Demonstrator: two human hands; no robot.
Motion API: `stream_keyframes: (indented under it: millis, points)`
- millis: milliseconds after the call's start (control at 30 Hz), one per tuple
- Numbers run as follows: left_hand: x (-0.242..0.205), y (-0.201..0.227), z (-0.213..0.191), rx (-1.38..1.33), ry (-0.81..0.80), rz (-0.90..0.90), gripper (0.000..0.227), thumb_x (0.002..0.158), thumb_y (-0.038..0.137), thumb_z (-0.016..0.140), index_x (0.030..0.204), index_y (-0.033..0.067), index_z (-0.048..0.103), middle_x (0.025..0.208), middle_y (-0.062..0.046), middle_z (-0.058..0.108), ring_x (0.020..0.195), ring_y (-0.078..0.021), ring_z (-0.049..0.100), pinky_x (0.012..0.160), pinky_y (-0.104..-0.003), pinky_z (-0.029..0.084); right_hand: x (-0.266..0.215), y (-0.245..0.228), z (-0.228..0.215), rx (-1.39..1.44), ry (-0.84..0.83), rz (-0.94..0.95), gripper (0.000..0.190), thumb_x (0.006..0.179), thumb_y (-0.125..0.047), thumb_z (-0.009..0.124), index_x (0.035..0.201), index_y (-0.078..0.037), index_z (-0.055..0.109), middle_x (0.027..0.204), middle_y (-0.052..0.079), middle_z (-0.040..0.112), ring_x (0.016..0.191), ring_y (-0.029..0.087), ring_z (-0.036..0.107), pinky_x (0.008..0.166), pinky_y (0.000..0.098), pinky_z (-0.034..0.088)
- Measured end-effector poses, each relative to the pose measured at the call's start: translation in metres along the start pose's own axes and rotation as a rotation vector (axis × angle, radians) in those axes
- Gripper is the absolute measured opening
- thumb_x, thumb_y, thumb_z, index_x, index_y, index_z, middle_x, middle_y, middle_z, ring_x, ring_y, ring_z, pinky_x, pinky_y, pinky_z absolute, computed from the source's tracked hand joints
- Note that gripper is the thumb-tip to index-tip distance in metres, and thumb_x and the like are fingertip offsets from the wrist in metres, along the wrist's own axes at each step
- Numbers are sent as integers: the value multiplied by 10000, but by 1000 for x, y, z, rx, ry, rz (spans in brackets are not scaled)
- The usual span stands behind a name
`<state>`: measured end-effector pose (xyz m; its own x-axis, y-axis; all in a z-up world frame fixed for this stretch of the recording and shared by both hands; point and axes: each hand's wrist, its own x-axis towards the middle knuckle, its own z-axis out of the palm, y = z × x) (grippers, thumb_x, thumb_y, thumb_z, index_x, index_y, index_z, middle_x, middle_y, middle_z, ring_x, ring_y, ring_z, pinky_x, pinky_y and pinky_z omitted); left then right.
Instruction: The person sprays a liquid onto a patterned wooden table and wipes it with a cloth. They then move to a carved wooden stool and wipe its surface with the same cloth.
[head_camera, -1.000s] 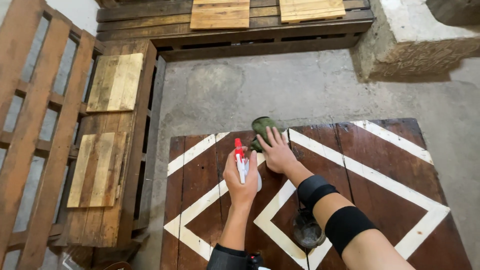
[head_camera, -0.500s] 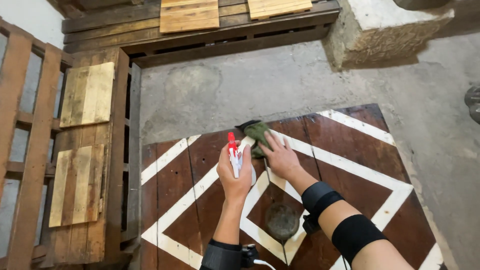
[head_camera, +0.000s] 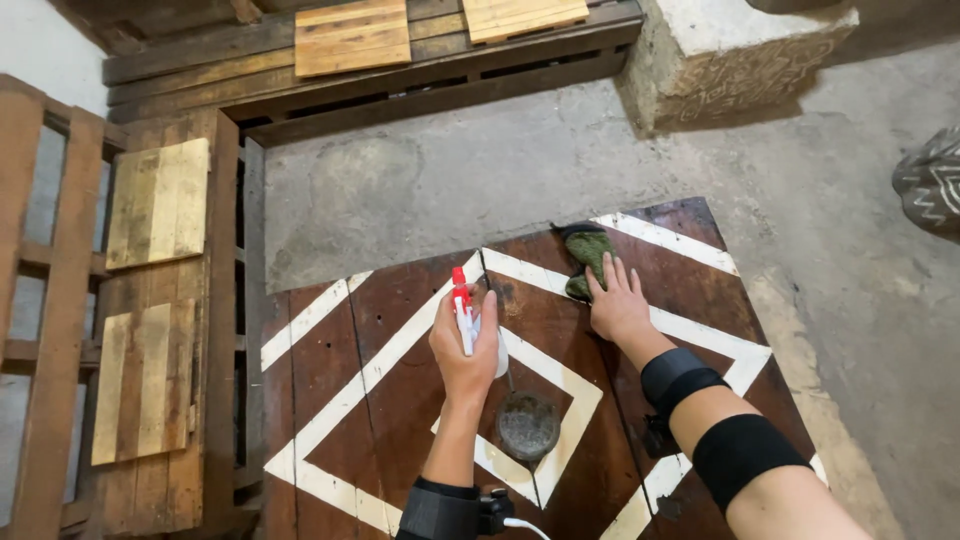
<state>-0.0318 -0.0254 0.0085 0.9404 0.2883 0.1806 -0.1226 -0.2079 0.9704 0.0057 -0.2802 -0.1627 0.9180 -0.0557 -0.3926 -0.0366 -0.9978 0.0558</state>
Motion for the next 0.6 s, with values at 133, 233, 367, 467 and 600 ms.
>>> stream_keyframes:
  millis: [133, 233, 367, 467, 600]
  points:
    - [1, 0, -19, 40, 36, 38, 289, 915, 147, 758, 1136, -21, 674, 1011, -125, 742, 895, -175, 715, 821, -305, 570, 16, -32, 22, 197, -25, 57, 814, 951, -350, 495, 1642, -160, 109, 1690, 250, -84, 1556, 455, -75, 1229, 548, 36]
    - [4, 1, -42, 55, 50, -19, 283, 911, 156, 758, 1124, -14, 681, 1019, -124, 738, 892, -179, 716, 798, -310, 577, 20, -76, 21, 310, -76, 83, 761, 999, -398, 411, 1647, -207, 61, 1686, 261, -121, 1552, 474, -117, 1242, 585, -12]
    - [6, -3, -73, 14, 73, -48, 283, 913, 162, 745, 1127, -9, 673, 1024, -124, 737, 903, -176, 735, 821, -312, 589, 24, -134, 9, 285, -127, 2, 783, 999, -400, 400, 1651, -180, 25, 1676, 280, -144, 1536, 498, -145, 1218, 596, -14]
    - [6, -6, -95, 36, 84, -41, 274, 918, 154, 743, 1124, -13, 674, 1037, -130, 736, 914, -183, 723, 820, -315, 590, 31, -170, 10, 279, -157, -71, 765, 1003, -401, 383, 1642, -192, 18, 1675, 270, -167, 1532, 496, -165, 1213, 598, -15]
    - [7, -10, -116, 55, 112, -69, 279, 915, 151, 742, 1132, -10, 677, 1056, -131, 742, 911, -186, 727, 818, -305, 577, 24, -209, 14, 254, -91, -191, 757, 998, -377, 419, 1648, -183, 82, 1680, 279, -113, 1542, 499, -128, 1225, 609, 3]
